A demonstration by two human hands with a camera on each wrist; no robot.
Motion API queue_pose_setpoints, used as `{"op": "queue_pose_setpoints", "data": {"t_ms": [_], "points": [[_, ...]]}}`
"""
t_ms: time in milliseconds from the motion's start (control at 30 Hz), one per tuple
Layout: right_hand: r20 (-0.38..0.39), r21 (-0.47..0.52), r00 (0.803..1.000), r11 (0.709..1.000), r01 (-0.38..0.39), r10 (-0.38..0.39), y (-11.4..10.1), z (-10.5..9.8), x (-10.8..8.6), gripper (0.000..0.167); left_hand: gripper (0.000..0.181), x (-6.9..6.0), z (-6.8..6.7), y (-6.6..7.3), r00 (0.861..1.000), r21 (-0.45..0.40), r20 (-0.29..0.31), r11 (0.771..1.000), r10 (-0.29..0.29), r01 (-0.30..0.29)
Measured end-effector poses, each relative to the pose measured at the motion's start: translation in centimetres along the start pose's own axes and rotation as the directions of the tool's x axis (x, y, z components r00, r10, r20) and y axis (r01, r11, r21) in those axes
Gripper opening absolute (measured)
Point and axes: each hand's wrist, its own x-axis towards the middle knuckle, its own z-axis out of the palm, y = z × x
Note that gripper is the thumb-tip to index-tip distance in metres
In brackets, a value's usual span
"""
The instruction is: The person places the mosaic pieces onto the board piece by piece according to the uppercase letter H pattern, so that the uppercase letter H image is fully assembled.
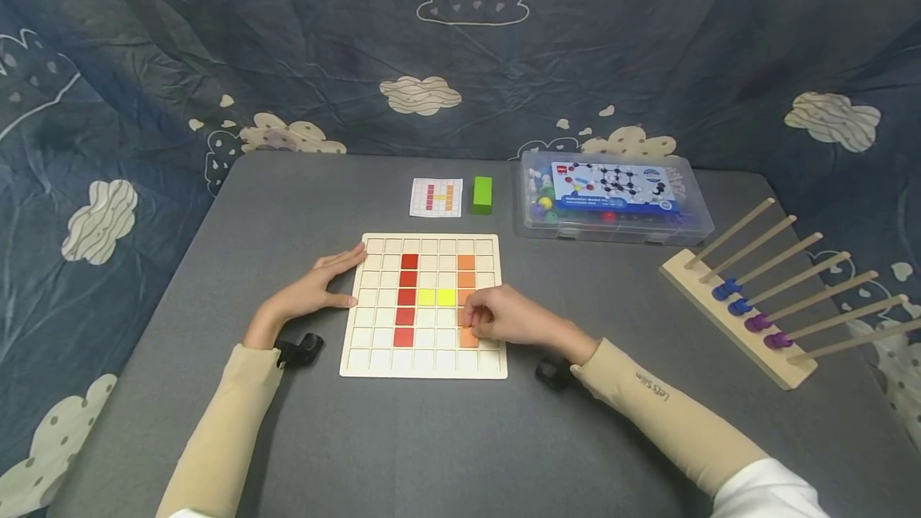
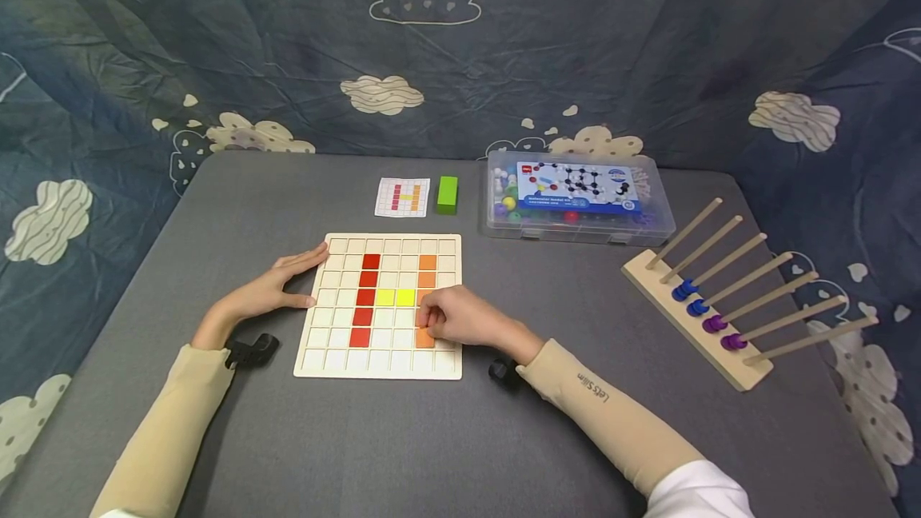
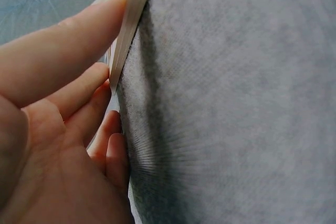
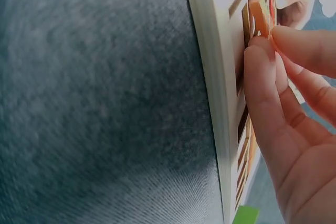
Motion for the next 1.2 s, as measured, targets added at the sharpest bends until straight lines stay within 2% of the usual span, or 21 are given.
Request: {"op": "queue_pose_setpoints", "data": {"t_ms": [133,333,467,567,667,800,900,967,1067,1133,1200], "points": [[-0.004,-0.022,1.0,1.0,-0.009,0.009,-0.1,0.2,0.0,0.011,0.086,0.0,0.0,0.0,1.0,0.001,-0.001,1.0,-0.002,0.002],[-0.038,0.073,0.999,0.997,-0.027,0.03,0.6,-0.2,-0.4,0.009,0.085,0.0,0.0,0.0,1.0,0.013,0.004,1.0,0.001,-0.001],[-0.098,0.126,0.994,0.991,-0.043,0.056,1.2,-1.1,-1.0,0.01,0.085,0.0,-0.1,0.1,1.0,0.03,0.005,1.0,0.006,-0.006],[-0.189,0.127,0.98,0.991,-0.036,0.06,1.6,-2.0,-1.7,0.011,0.085,0.1,-0.2,0.4,1.0,0.057,0.01,0.998,0.01,-0.011],[-0.326,0.091,0.943,0.995,-0.044,0.071,2.0,-3.2,-2.6,0.018,0.082,0.2,-0.4,0.9,1.0,0.096,0.018,0.995,0.0,-0.002],[-0.498,-0.019,0.865,0.996,-0.083,0.063,3.1,-4.8,-4.0,0.037,0.076,0.4,-0.8,2.0,1.0,0.172,0.001,0.985,0.002,-0.002],[-0.582,-0.137,0.812,0.979,-0.151,0.044,4.0,-5.8,-5.1,0.05,0.072,0.6,-1.0,3.2,0.997,0.24,-0.074,0.971,0.035,-0.016],[-0.617,-0.201,0.785,0.956,-0.215,0.047,4.6,-6.4,-5.8,0.059,0.07,0.8,-0.9,4.0,0.986,0.278,-0.151,0.96,0.069,-0.025],[-0.644,-0.265,0.761,0.911,-0.316,0.076,5.2,-7.0,-6.8,0.07,0.071,1.1,-0.5,5.2,0.956,0.309,-0.269,0.951,0.116,-0.029],[-0.645,-0.297,0.756,0.877,-0.377,0.107,5.5,-7.1,-7.3,0.076,0.075,1.4,-0.1,6.0,0.937,0.327,-0.322,0.945,0.132,-0.021],[-0.64,-0.33,0.756,0.841,-0.428,0.134,5.7,-7.1,-7.6,0.08,0.081,1.6,0.3,6.6,0.927,0.35,-0.354,0.937,0.122,0.011]]}}
